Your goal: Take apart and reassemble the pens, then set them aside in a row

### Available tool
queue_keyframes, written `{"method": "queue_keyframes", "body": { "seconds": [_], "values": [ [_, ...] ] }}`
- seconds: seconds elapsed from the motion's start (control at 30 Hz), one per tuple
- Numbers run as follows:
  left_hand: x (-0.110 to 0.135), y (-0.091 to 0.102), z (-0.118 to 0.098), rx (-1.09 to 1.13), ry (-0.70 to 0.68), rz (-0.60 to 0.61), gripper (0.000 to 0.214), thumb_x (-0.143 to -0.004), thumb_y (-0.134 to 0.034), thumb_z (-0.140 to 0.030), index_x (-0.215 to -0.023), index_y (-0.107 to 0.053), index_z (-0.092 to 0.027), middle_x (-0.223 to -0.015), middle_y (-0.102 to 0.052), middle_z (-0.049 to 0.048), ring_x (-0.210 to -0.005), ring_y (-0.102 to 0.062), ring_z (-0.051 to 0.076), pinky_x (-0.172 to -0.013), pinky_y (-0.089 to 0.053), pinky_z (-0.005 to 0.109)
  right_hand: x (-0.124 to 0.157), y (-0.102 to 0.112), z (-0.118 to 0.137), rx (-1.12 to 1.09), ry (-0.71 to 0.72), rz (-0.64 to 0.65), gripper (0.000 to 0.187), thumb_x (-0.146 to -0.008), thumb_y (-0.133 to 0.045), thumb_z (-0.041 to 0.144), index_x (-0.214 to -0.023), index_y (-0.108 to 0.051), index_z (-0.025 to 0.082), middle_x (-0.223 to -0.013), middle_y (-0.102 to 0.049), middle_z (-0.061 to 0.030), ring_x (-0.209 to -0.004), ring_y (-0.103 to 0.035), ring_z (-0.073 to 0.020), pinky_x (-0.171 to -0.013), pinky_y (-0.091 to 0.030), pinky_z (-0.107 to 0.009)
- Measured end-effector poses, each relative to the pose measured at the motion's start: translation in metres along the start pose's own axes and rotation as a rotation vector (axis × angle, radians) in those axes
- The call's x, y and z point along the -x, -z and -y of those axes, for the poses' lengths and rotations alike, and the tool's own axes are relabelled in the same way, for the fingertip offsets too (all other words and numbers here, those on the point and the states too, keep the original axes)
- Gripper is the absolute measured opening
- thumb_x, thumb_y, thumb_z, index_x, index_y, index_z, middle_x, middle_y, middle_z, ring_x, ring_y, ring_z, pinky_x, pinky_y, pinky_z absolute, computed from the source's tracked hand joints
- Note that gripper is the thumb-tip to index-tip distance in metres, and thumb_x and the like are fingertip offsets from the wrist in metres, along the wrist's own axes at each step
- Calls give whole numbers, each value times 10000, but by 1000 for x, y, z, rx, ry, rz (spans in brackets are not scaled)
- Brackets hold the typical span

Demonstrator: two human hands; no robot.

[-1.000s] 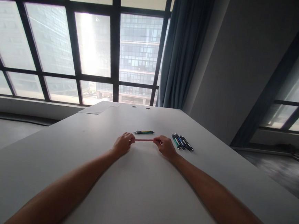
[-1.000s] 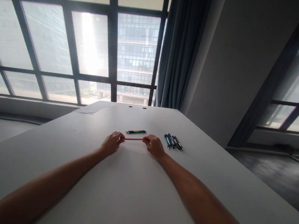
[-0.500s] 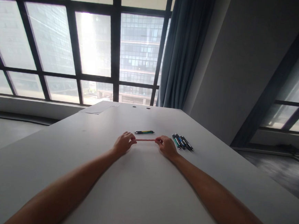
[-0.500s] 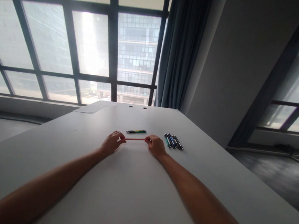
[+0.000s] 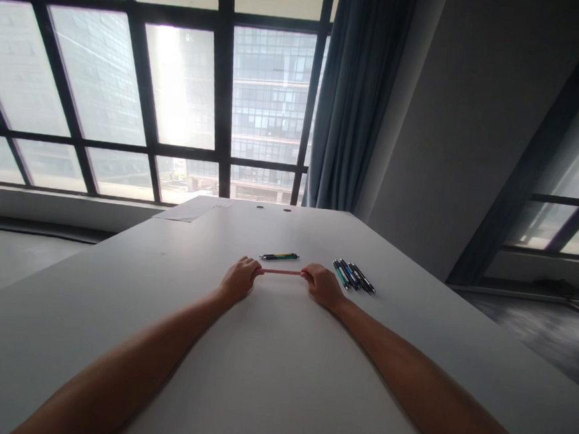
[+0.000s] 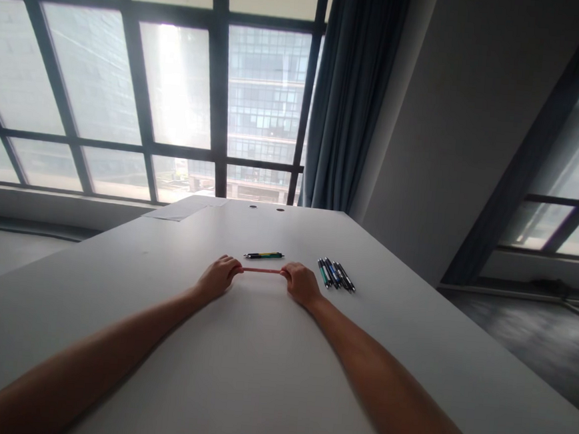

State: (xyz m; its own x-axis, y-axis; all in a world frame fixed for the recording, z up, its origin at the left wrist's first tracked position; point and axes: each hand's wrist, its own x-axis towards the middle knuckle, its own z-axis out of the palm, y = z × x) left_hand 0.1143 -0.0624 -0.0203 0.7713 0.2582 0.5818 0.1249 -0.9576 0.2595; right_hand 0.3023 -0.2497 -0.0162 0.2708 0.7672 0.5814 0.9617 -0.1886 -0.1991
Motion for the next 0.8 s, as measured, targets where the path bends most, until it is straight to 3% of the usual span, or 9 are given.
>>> {"method": "queue_keyframes", "body": {
  "seconds": [0.2,0.4,0.53,0.63,0.8],
  "values": [
    [-1,-2,-1,-13,7,31,258,-965,-393,-233,-864,-624,-177,-869,-627,90,-859,-540,202,-783,-463,335,-1,0,-1,0,109,-55,190,-923,-477,180,-870,-659,164,-862,-667,-88,-821,-596,-201,-764,-450,-296],
    [-1,-1,2,-32,27,87,222,-872,-434,-81,-824,-631,-171,-840,-635,93,-845,-558,209,-767,-456,331,-2,-1,-4,-18,146,-98,216,-935,-449,195,-874,-654,162,-845,-659,-101,-807,-589,-211,-758,-458,-312],
    [0,5,-6,-104,17,80,225,-940,-425,-189,-876,-640,-168,-902,-657,100,-873,-575,216,-796,-435,348,-2,2,1,-64,133,-119,201,-914,-465,189,-854,-653,157,-827,-668,-99,-789,-600,-206,-753,-462,-305],
    [0,7,-19,-143,-147,47,228,-947,-484,-343,-1073,-607,-198,-1039,-666,92,-966,-577,229,-878,-402,376,-2,3,12,-134,76,-94,184,-884,-488,174,-810,-656,164,-766,-672,-74,-710,-599,-185,-702,-454,-286],
    [0,4,-31,-116,-131,82,214,-973,-433,-324,-976,-604,-197,-904,-687,61,-829,-613,187,-778,-429,309,-1,2,30,-257,28,-29,179,-865,-519,192,-775,-671,165,-699,-676,-46,-622,-587,-160,-649,-434,-265]
  ]
}}
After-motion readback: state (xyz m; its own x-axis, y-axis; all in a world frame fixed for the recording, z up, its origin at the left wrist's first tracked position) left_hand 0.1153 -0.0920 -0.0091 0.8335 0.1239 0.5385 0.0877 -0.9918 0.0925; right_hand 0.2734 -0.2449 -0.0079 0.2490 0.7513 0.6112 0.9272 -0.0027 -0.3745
